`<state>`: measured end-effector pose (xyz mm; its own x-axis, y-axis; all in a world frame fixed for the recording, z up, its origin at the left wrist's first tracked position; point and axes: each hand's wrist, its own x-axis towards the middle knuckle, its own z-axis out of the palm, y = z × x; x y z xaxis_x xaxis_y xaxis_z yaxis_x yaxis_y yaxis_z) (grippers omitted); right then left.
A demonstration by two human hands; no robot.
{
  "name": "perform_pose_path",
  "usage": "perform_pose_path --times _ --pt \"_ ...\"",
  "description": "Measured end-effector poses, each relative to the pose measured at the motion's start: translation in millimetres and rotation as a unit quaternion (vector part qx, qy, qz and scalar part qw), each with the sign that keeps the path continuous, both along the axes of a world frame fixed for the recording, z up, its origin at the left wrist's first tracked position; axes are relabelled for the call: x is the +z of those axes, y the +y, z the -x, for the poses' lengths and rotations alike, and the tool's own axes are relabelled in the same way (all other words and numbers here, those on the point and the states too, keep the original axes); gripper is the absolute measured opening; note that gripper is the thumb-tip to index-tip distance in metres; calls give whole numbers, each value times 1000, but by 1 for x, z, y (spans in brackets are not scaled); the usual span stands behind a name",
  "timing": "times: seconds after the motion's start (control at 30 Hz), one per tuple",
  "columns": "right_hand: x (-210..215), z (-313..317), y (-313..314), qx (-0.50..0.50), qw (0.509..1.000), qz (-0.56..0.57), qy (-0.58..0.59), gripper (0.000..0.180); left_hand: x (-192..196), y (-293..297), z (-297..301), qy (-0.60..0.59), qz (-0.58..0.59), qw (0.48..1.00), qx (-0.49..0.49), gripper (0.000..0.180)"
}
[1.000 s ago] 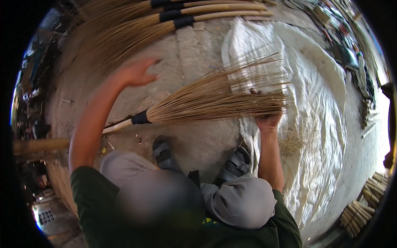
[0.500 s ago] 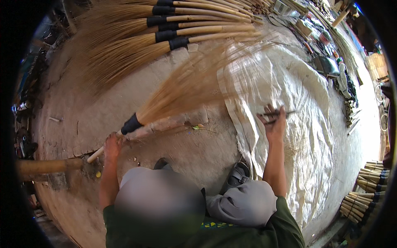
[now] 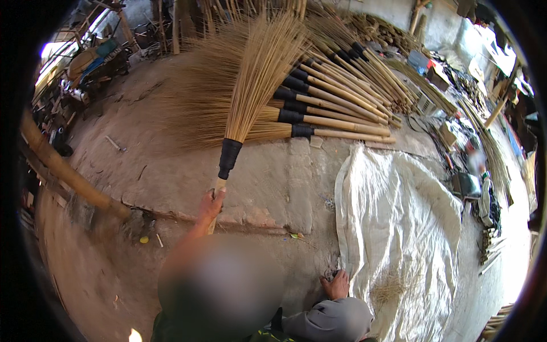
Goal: The person sits on the floor and repeatedly trims the bristles of handmade brooms using shears. They pick up each broom, cut the bristles to an even length, and place the finished brooms aside on the floor.
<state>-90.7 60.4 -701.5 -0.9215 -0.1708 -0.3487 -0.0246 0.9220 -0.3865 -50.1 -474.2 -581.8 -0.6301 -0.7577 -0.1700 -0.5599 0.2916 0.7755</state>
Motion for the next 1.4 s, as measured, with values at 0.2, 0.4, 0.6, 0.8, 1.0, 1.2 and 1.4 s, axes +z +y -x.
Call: perform_pose_path --times 0.2,0.4,0.6,0.8,1.0,1.2,1.4 --pt "1 -2 1 -10 998 -46 -41 83 46 26 2 80 -114 990 -6 39" --pt "61 46 -8 121 989 -89 9 83 73 14 22 156 -113 981 17 36" --pt "169 134 -126 441 895 67 -33 73 127 -6 67 331 -130 933 52 37" --pt "131 41 -279 389 877 268 -89 53 141 -54 62 461 -149 864 137 36" --pt "97 11 -342 339 915 205 -81 40 68 -130 -18 407 -83 893 172 44" --pt "95 -18 -452 392 892 195 -115 47 -28 -61 -70 271 -76 933 223 43" --pt "97 -11 -513 479 816 317 -56 55 -40 -202 -108 250 -6 854 457 35"
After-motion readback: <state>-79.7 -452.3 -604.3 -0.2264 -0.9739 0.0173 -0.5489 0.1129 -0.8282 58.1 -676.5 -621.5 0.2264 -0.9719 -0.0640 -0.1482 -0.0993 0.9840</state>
